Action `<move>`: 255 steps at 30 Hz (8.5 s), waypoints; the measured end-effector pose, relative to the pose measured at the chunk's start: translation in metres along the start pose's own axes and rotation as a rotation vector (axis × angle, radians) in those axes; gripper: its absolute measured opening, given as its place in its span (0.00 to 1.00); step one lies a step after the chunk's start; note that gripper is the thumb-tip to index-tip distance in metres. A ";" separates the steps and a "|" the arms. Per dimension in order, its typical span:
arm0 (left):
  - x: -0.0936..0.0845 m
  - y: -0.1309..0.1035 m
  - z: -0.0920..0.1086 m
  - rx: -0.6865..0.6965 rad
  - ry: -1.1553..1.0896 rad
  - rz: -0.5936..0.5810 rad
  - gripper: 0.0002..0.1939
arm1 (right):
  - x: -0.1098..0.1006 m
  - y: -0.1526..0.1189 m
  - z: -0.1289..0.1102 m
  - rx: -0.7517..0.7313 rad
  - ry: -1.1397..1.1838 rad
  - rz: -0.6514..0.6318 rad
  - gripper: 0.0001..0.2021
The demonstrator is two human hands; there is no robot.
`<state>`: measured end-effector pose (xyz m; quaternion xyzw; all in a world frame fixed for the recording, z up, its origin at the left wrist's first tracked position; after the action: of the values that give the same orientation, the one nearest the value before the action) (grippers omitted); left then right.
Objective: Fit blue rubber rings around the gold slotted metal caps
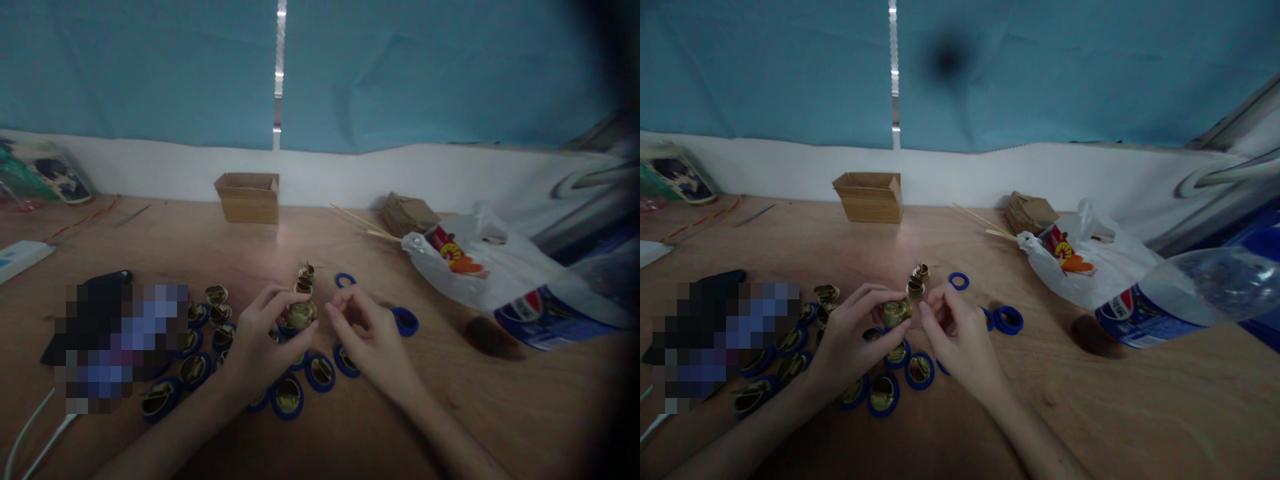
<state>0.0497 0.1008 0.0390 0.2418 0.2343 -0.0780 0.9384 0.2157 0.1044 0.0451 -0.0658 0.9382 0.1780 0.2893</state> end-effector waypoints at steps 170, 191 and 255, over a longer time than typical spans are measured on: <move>0.019 0.012 -0.001 -0.479 -0.884 -0.053 0.10 | -0.004 0.006 0.010 0.184 0.569 -0.043 0.12; 0.022 0.013 -0.008 -0.445 -0.878 -0.036 0.22 | 0.004 0.006 0.015 0.048 0.571 -0.018 0.13; 0.017 0.011 0.002 -0.394 -0.633 0.022 0.17 | -0.013 0.005 0.054 0.153 -0.220 -0.474 0.09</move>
<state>0.0680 0.1088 0.0368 0.0231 -0.0594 -0.0924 0.9937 0.2534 0.1293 0.0126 -0.2418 0.8702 0.0400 0.4273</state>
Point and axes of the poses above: each hand's wrist, its own y-axis towards the middle knuckle, its own x-axis out of the palm, z = x × y, the point moved 4 cm from there along y, towards the middle knuckle, and after that the axes turned 5 degrees about -z, right-handed, at the moved point
